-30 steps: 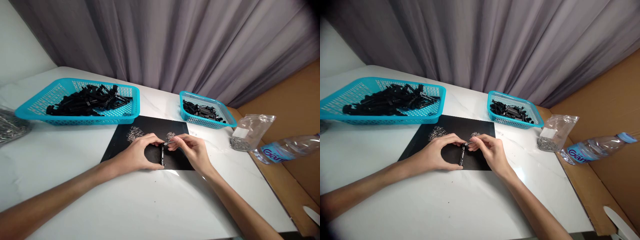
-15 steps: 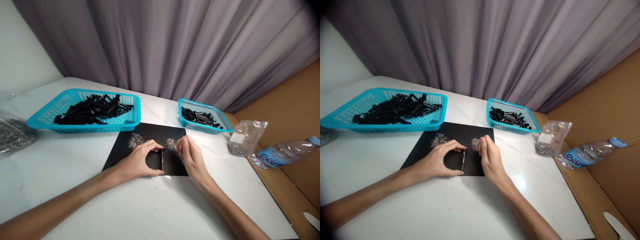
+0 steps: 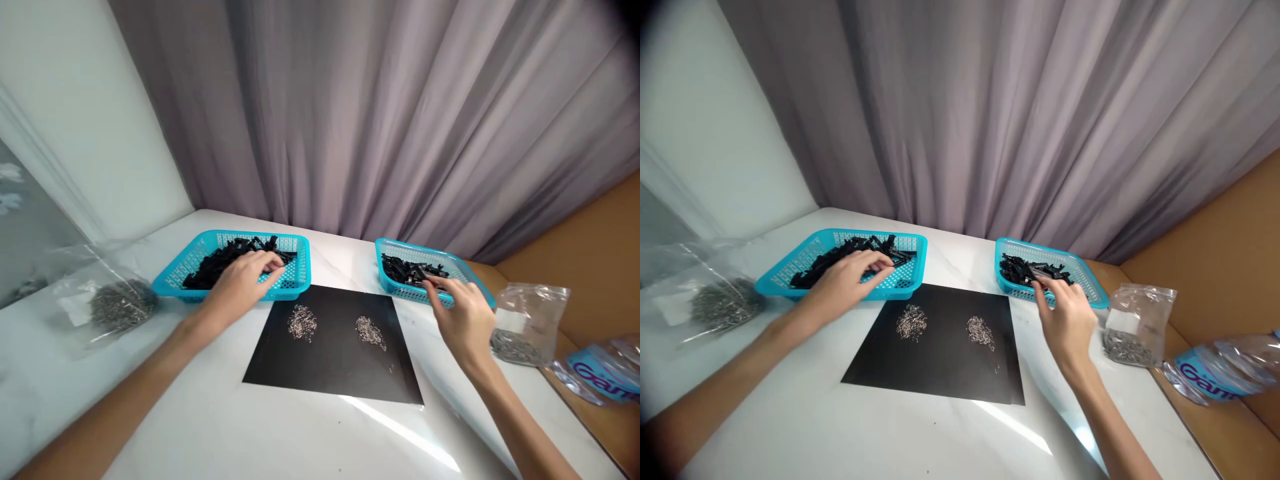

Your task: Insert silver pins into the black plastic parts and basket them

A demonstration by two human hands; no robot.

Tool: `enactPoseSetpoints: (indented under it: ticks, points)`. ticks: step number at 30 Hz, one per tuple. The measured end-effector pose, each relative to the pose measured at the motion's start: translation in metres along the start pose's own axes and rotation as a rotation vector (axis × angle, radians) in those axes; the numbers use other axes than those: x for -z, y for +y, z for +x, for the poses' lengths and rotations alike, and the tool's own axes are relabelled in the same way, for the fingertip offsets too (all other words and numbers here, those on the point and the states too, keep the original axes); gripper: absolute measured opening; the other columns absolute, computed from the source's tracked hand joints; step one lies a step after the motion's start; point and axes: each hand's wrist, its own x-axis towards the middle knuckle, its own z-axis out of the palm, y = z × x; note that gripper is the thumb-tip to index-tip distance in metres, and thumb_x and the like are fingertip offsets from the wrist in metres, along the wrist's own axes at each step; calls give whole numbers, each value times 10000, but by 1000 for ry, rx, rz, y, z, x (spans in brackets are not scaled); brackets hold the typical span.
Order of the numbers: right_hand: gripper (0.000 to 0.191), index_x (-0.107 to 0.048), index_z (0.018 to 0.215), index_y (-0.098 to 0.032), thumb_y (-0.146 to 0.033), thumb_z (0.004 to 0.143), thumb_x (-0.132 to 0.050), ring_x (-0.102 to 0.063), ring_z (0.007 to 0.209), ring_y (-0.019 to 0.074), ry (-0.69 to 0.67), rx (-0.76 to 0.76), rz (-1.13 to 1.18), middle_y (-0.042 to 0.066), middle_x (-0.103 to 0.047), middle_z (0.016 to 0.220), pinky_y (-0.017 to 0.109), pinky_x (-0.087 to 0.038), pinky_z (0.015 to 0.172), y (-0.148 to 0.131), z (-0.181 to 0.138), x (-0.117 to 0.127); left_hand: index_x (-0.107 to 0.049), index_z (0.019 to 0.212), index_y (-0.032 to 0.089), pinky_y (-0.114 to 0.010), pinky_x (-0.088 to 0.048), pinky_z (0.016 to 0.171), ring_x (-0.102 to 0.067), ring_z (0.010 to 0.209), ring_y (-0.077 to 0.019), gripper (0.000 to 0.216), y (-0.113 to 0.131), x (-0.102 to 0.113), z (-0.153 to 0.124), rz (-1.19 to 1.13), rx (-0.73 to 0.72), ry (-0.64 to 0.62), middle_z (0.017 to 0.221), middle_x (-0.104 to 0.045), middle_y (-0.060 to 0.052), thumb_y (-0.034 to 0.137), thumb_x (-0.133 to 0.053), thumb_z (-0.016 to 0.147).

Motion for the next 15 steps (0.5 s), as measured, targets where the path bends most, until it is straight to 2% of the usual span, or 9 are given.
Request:
enactPoseSetpoints:
  ticks: [1, 3, 5, 9, 12, 15]
  points:
    - [371, -758, 1051, -190, -433, 1044, -477, -598, 840, 266, 15, -1, -84, 101, -759, 951, 336, -398, 658, 11, 5, -4, -681, 937, 209, -364, -515, 866, -678, 941, -247, 227, -15, 6, 7, 34, 39, -11, 965, -733, -55, 375, -532, 978]
    - [423, -727, 1152, -166, -463, 1044, -445, -581, 918, 299, 27, -9, -196, 156, -704, 1108, 348, -395, 656, 25, 8, -11, -701, 904, 213, -317, -519, 739, -693, 828, -225, 201, -40, 14, 20, 62, 57, -48, 899, -742, -42, 347, -558, 951]
    - [422, -698, 1180, -153, -459, 1044, -442, -573, 947, 309, 18, 6, -193, 172, -660, 1129, 355, -416, 662, 25, 3, -16, -726, 916, 222, -299, -518, 728, -696, 833, -220, 179, -52, 12, 32, 101, 28, -88, 881, -741, -33, 344, -596, 934]
    - [262, -678, 1018, -194, -351, 1053, -471, -581, 904, 267, -133, 196, 50, 113, -651, 1008, 360, -466, 721, -7, -18, -15, -750, 916, 195, -372, -540, 872, -691, 972, -269, 130, -52, -10, 55, 233, -45, -170, 929, -735, -66, 310, -691, 909]
    - [185, -653, 994, -200, -280, 1049, -496, -571, 846, 241, -220, 290, 191, 95, -642, 974, 354, -471, 708, -36, -31, -11, -666, 1191, 150, -460, -569, 931, -670, 1082, -264, 285, -51, -30, 66, 315, -80, -207, 1214, -677, -109, 328, -669, 968]
    - [136, -642, 1002, -203, -235, 1040, -515, -578, 833, 231, -241, 316, 258, 88, -635, 966, 347, -470, 686, -54, -38, -8, -595, 1311, 160, -471, -587, 918, -664, 1104, -257, 365, -55, -41, 68, 357, -112, -226, 1312, -628, -118, 338, -638, 995]
